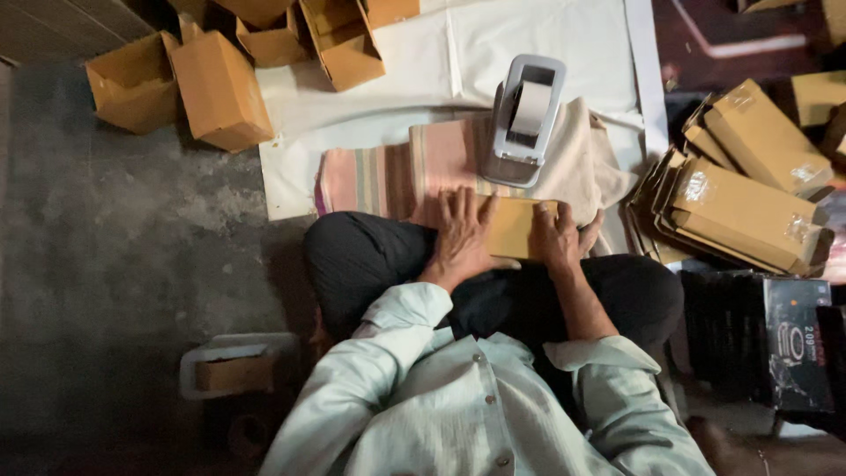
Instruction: The person sits cross-legged on the floor and repeatedly folds the flaps of small cardboard boxes. They use a tape dispenser to apply clear packing tape to seal the boxes, then place the finished boxes into a pile to the right.
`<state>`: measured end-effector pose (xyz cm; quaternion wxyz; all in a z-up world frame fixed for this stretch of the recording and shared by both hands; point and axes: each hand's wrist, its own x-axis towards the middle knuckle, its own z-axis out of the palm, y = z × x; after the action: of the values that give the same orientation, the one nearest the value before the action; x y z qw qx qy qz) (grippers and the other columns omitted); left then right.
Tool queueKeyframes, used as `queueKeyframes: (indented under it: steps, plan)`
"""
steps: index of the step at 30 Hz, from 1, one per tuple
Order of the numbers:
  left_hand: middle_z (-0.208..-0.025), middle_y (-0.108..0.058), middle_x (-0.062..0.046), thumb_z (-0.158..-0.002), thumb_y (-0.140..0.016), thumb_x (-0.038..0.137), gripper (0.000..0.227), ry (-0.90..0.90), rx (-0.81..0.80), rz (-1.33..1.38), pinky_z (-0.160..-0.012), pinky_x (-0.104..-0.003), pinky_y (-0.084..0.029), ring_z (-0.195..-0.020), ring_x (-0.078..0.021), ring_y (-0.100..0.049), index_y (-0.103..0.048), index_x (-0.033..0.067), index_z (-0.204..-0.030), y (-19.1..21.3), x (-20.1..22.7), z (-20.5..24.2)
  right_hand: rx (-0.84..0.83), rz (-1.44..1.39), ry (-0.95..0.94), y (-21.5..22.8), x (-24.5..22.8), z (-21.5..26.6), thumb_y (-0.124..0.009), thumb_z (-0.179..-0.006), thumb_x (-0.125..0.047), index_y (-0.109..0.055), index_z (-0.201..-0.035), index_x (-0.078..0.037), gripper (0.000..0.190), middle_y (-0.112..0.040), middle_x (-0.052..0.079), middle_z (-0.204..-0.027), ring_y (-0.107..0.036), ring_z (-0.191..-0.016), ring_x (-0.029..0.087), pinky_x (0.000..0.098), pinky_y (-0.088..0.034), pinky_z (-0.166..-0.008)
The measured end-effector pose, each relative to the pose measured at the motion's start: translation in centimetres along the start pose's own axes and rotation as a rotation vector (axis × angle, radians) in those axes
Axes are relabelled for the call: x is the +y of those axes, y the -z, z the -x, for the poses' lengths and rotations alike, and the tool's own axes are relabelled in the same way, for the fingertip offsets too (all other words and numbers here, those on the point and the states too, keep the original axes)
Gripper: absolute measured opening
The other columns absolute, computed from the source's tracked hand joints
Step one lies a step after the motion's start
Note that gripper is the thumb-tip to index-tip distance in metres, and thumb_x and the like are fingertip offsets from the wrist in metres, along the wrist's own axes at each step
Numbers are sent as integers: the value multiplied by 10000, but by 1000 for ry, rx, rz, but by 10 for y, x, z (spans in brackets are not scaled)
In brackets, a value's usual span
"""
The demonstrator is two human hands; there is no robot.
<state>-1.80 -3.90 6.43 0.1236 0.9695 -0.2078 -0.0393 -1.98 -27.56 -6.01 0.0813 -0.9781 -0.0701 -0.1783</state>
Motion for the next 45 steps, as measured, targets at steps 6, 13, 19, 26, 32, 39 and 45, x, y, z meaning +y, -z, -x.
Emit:
queueKeyframes:
  steps: [6,13,19,26,32,39,45]
  plan:
    - [-1568,-390,-273,-811,-597,807,1046,-336,42,-157,-1243,-597,-149,-1502,-436,-300,-408,81,-1541,-13,34,-22,-13,-78,-23,-21,15,-1,-437,-1111,-169,-560,-1454,-56,382,-615,147,-1309,-595,-1224,305,737,-74,-1200]
    - [-1458,-439,-275,-775,-629,814,1036,-474,38,-89,-1152,-548,-264,-1370,-432,-390,-364,177,-1548,-10,2,-26,-22,-504,-519,-12,0,-6,-460,-1117,-330,-626,-1297,-92,341,-696,139,-1104,-641,-1167,312,617,-103,-1296]
    - [-1481,-431,-244,-675,-715,754,1162,-460,-6,29,-1122,-569,-266,-1367,-432,-377,-240,300,-1634,-5,-47,-20,44,-198,-71,-5,0,-4,-424,-1018,-264,-616,-1260,-46,378,-684,208,-1178,-689,-942,376,717,-91,-1163]
    - [-1472,-425,-265,-698,-728,782,1041,-478,-19,3,-1130,-561,-260,-1369,-421,-371,-403,89,-1403,-9,-1,-34,-170,-593,-419,-27,8,-5,-412,-1152,-254,-500,-1440,-58,360,-664,314,-1191,-700,-1010,423,545,-427,-1038]
    - [-1356,-511,-177,-684,-734,633,989,-489,86,80,-1035,-482,-336,-1274,-340,-458,-518,13,-1424,-18,37,-52,-171,-399,-201,-28,3,2,-450,-993,-142,-361,-1503,8,539,-468,359,-1398,-643,-1015,517,526,-506,-873]
    - [-1449,-471,-227,-740,-719,752,955,-507,91,-80,-1168,-510,-296,-1372,-386,-418,-491,91,-1390,-23,8,-37,-29,-286,-120,-26,7,-2,-487,-1017,-124,-504,-1375,-57,365,-592,205,-1275,-713,-992,403,615,-311,-1104]
    - [-1464,-458,-216,-662,-724,775,1134,-411,82,42,-1098,-554,-281,-1305,-416,-414,-362,210,-1575,-5,-34,-16,-162,-632,-446,0,-10,-8,-463,-1063,-283,-500,-1444,-118,417,-654,182,-1239,-662,-1129,321,511,-287,-1125]
